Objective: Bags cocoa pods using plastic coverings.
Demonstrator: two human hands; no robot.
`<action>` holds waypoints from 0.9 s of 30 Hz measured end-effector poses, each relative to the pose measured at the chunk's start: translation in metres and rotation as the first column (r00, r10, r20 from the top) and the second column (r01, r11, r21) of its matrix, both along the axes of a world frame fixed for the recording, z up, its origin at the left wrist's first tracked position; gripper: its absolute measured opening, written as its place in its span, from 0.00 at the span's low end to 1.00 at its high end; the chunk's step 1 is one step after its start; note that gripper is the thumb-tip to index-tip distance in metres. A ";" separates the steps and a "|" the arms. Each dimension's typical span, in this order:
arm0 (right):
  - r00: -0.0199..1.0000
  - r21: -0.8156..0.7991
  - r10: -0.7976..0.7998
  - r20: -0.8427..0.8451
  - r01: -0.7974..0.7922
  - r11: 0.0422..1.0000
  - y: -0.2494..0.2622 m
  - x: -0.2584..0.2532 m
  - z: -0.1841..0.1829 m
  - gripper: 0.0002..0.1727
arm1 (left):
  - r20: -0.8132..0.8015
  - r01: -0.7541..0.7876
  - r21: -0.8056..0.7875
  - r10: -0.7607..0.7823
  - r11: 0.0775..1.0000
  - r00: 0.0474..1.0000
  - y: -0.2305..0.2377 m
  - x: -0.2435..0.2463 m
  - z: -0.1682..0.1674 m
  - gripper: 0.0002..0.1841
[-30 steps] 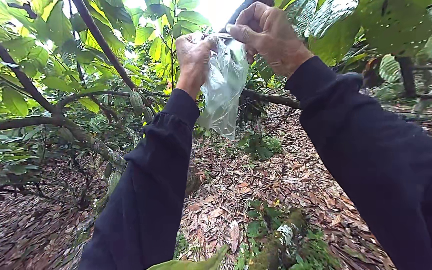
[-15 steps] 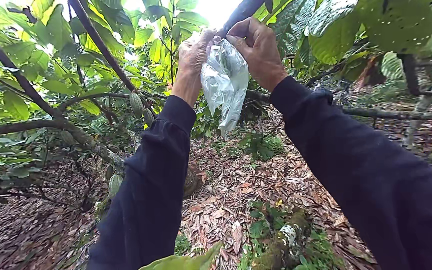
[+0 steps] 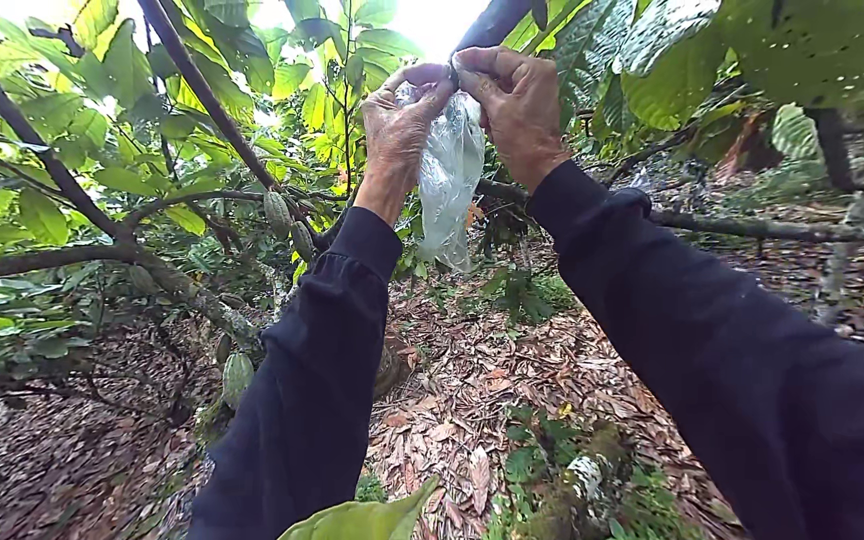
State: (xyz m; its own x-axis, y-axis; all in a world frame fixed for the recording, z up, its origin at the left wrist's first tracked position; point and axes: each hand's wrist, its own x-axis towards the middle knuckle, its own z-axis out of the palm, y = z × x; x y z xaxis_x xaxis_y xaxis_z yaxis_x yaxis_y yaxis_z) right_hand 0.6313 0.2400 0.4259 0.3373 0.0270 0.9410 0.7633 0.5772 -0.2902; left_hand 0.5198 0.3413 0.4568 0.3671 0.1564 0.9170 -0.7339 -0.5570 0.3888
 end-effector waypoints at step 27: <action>0.958 -0.096 -0.232 0.169 0.250 0.963 -0.013 0.005 0.008 0.09 | 0.004 -0.074 0.176 0.075 0.982 0.997 0.006 -0.004 0.009 0.07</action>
